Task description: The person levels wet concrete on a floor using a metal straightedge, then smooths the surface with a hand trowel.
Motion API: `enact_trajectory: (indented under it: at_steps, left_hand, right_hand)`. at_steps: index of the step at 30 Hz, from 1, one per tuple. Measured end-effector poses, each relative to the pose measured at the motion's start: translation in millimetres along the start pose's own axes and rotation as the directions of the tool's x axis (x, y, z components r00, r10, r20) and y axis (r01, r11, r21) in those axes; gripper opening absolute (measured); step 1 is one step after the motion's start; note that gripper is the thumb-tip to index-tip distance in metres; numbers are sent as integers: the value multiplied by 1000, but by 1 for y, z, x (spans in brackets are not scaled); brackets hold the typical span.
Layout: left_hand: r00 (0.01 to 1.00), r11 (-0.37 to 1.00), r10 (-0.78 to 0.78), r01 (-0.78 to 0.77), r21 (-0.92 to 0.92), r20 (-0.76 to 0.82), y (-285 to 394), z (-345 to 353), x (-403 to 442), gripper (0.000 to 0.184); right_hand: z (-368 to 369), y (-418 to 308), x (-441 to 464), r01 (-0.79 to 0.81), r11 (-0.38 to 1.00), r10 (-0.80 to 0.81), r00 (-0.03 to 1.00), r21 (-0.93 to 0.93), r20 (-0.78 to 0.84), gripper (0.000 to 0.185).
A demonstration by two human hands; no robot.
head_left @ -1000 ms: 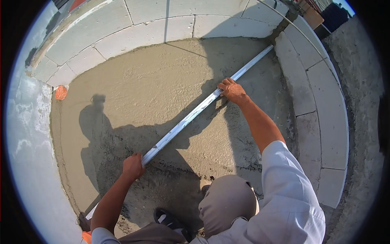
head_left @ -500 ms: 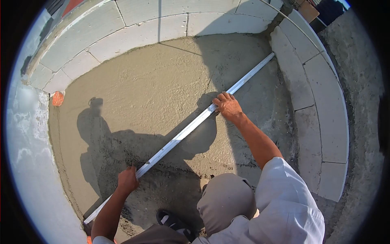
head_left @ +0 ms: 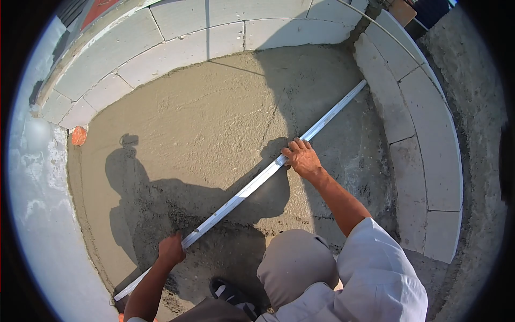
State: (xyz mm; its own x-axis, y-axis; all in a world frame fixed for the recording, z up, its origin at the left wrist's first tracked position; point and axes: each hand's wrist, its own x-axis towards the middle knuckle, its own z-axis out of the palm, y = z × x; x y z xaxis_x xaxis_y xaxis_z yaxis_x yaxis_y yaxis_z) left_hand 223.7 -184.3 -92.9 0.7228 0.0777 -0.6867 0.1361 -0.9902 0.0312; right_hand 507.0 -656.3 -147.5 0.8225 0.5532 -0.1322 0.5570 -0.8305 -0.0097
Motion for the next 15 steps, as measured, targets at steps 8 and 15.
enact_trajectory:
  at_steps: [8,15]
  left_hand:
    - [987,995,-48,34,91,151,-13,-1,-16,43]
    - [993,998,-53,55,18,-105,-3,-32,6,41]
  right_hand:
    - [-16,-25,-23,38,999,-38,998,-9,50,38]
    - [-31,11,54,69,995,-80,983,-70,-168,32]
